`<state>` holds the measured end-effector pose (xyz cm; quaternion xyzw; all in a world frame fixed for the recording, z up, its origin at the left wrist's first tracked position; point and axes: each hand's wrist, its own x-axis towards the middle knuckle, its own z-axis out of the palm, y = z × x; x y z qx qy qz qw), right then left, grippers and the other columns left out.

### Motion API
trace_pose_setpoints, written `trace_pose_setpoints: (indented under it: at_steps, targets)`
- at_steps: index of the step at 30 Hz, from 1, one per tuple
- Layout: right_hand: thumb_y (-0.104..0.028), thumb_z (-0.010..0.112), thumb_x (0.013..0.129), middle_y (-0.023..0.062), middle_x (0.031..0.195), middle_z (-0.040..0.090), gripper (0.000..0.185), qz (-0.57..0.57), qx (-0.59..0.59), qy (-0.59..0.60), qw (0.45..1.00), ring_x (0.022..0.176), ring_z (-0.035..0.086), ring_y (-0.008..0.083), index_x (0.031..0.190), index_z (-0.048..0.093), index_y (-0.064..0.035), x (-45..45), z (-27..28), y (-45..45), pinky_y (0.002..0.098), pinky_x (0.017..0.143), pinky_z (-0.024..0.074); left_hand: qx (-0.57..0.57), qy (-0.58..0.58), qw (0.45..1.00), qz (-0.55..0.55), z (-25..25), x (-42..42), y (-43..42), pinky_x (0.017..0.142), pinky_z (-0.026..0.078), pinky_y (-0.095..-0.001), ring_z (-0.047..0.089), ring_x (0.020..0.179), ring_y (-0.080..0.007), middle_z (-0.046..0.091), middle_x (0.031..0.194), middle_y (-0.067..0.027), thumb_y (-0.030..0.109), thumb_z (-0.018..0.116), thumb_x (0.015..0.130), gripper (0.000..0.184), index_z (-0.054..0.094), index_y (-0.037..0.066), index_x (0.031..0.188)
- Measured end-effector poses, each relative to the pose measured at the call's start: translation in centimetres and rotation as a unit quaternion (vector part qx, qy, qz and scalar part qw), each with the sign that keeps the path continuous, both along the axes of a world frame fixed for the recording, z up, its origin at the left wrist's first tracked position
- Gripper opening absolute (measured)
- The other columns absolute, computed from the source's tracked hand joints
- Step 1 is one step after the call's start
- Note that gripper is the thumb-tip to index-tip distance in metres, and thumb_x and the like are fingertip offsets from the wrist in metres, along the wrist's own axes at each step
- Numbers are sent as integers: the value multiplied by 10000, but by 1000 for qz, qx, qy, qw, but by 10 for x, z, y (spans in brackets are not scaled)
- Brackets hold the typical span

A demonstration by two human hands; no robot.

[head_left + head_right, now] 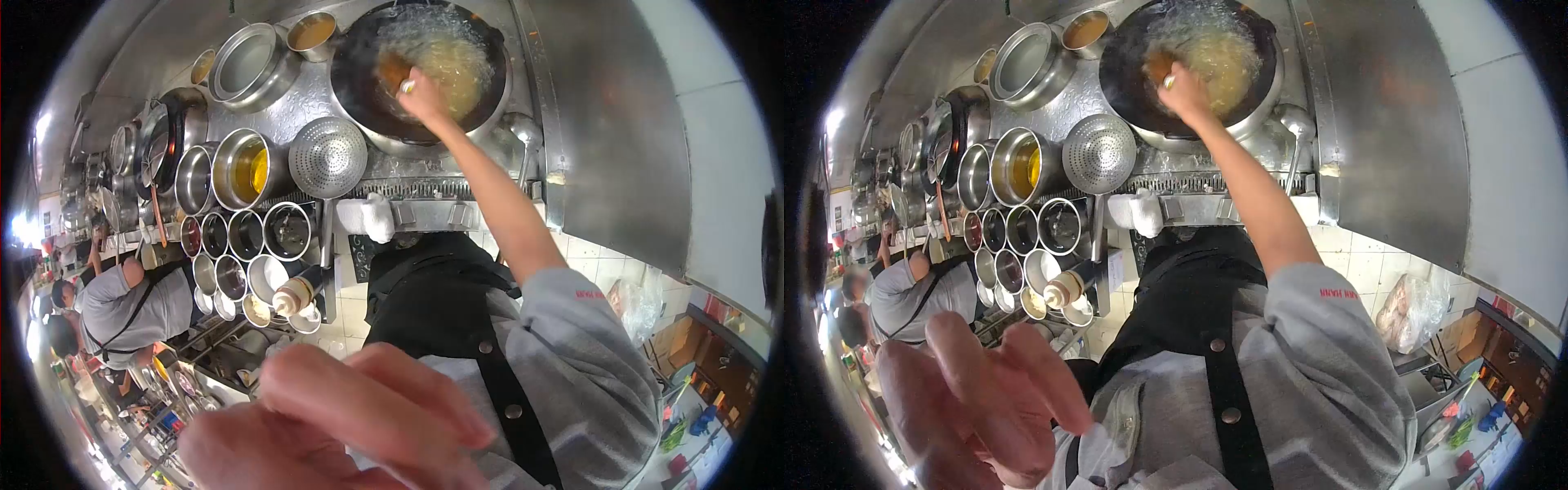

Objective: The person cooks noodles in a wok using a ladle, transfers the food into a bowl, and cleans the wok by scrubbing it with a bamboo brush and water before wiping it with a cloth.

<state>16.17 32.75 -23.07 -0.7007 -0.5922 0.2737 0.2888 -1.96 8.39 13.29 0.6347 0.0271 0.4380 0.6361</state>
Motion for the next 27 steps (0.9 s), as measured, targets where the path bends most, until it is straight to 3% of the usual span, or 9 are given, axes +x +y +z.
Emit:
trace_pose_setpoints:
  at_steps: [2, 4, 6, 11, 16, 19, 21, 24, 27]
  targets:
    - [-313, 748, 791, 246, 1044, 725, 441, 50, 15, 44, 998, 1017, 679, 476, 1156, 635, -92, 13, 0, -39, 546, 880, 546, -50, 219, 944, 240, 26, -27, -51, 749, 542, -391, 556, 978, -254, 519, 1093, -109, 217, 817, 858, 315, 634, 86, 1077]
    - [-311, 752, 786, 239, 1022, 729, 473, 95, 1, 11, 995, 1007, 687, 470, 1201, 639, -113, 53, 15, -78, 544, 882, 551, -37, 181, 909, 375, 15, -13, -45, 606, 554, -324, 570, 803, -232, 492, 984, -96, 64, 696, 889, 103, 607, 46, 939]
    - [-280, 752, 792, 248, 981, 732, 500, 135, -46, -94, 985, 980, 713, 455, 1251, 632, -122, 103, 46, -99, 558, 858, 572, -25, 77, 918, 388, -28, -6, -33, 681, 549, -333, 586, 845, -233, 521, 961, -76, -69, 614, 903, 101, 590, 30, 907]
    - [-113, 674, 844, 236, 933, 737, 436, 90, 33, -328, 940, 905, 741, 416, 1273, 598, -93, 153, 48, -27, 555, 755, 608, -270, 271, 841, 382, -101, -39, -46, 985, 479, -313, 607, 1067, -184, 574, 1173, -100, -104, 594, 949, 167, 643, -5, 1075]
    - [-184, 744, 794, 249, 951, 735, 334, -60, 72, -35, 995, 937, 718, 441, 1083, 632, -59, 39, 12, 65, 531, 780, 585, -320, 378, 820, 286, -249, -51, -26, 908, 521, -298, 623, 1102, -134, 652, 1276, -100, 106, 636, 1020, 296, 639, -13, 1291]
    - [-250, 815, 748, 246, 944, 734, 437, -111, 125, 186, 968, 913, 714, 433, 1084, 642, -31, -37, -10, 54, 495, 786, 556, -52, 584, 680, 440, -417, -69, -28, 1061, 460, -504, 574, 1269, -409, 566, 1396, -274, 403, 790, 889, 794, 479, -65, 1451]
    - [-281, 840, 738, 236, 921, 732, 463, -108, 114, 229, 961, 878, 725, 381, 1071, 653, -18, -57, -33, 37, 444, 788, 552, -60, 572, 623, 530, -484, -60, -31, 1131, 366, -550, 467, 1345, -479, 525, 1418, -311, 471, 824, 822, 946, 428, -84, 1478]
    - [-294, 848, 743, 221, 956, 739, 442, -49, -8, 280, 959, 884, 725, 334, 1043, 673, -22, -34, -33, -8, 426, 797, 552, -243, 568, 649, 445, -510, -57, -23, 1136, 347, -557, 422, 1365, -486, 477, 1445, -330, 466, 855, 783, 979, 426, -78, 1475]
    - [-299, 851, 752, 189, 986, 752, 427, 30, -90, 246, 965, 891, 729, 298, 1058, 700, -43, 25, 7, -58, 403, 807, 558, -193, 585, 646, 450, -495, -44, -22, 1113, 376, -549, 451, 1338, -484, 489, 1419, -342, 464, 883, 742, 942, 478, -87, 1390]
